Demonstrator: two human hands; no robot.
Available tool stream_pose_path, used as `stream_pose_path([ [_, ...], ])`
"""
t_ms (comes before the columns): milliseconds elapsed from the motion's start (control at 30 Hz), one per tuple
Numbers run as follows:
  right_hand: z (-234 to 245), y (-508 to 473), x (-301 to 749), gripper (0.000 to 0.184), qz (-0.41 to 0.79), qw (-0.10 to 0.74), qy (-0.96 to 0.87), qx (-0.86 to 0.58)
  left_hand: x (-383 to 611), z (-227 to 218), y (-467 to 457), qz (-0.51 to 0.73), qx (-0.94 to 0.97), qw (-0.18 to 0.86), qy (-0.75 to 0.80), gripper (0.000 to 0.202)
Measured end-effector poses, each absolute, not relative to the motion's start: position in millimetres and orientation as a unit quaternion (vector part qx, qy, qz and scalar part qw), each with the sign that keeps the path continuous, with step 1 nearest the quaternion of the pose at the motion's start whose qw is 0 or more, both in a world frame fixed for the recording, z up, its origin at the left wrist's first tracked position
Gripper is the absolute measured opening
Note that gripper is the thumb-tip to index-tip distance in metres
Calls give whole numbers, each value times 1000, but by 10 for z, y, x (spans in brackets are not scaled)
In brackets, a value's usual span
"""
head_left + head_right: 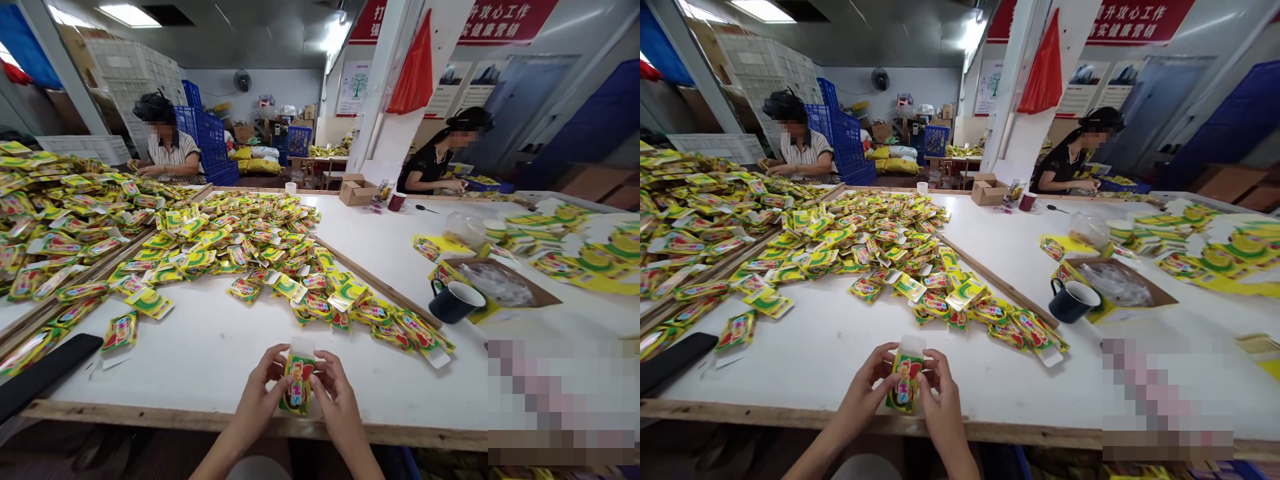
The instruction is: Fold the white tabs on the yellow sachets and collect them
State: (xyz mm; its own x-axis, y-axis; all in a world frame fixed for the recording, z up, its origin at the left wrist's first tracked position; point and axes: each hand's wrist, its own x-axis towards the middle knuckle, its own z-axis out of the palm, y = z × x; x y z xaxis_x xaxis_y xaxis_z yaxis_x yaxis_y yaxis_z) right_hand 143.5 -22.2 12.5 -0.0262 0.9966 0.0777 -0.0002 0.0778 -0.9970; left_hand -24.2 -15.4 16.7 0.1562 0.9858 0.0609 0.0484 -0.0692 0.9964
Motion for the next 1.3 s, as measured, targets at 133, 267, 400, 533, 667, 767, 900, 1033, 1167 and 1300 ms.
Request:
stream_pose_path([
  [133, 135, -186, 1474, 30, 499, 490, -547, -459, -319, 165, -114, 447, 562, 549, 427, 43],
  [267, 176, -85, 1482, 22, 493, 458, -573, -467, -382, 190, -70, 422, 576, 563, 417, 41],
  [400, 228, 4, 1434, 22, 465, 465, -586, -474, -385, 223, -2, 424, 577, 560, 416, 26],
  [533, 181, 45, 1357, 18, 456, 496, -574, -465, -343, 193, 53, 477, 529, 582, 392, 23],
  [667, 107, 46, 1347, 33, 472, 505, -551, -468, -324, 130, 67, 485, 499, 609, 381, 38],
  [767, 142, 34, 1376, 24, 460, 479, -577, -475, -309, 130, 62, 459, 524, 583, 418, 24],
  [900, 231, 16, 1382, 26, 436, 474, -600, -474, -252, 188, 52, 462, 542, 533, 457, 21],
  [1033, 236, 25, 1342, 27, 421, 479, -587, -499, -205, 212, 65, 472, 539, 504, 483, 21],
  [1167, 240, 67, 1303, 24, 413, 487, -573, -514, -183, 184, 109, 487, 516, 505, 492, 23],
  [1300, 257, 65, 1320, 23, 420, 481, -577, -508, -195, 146, 130, 486, 518, 511, 484, 23],
])
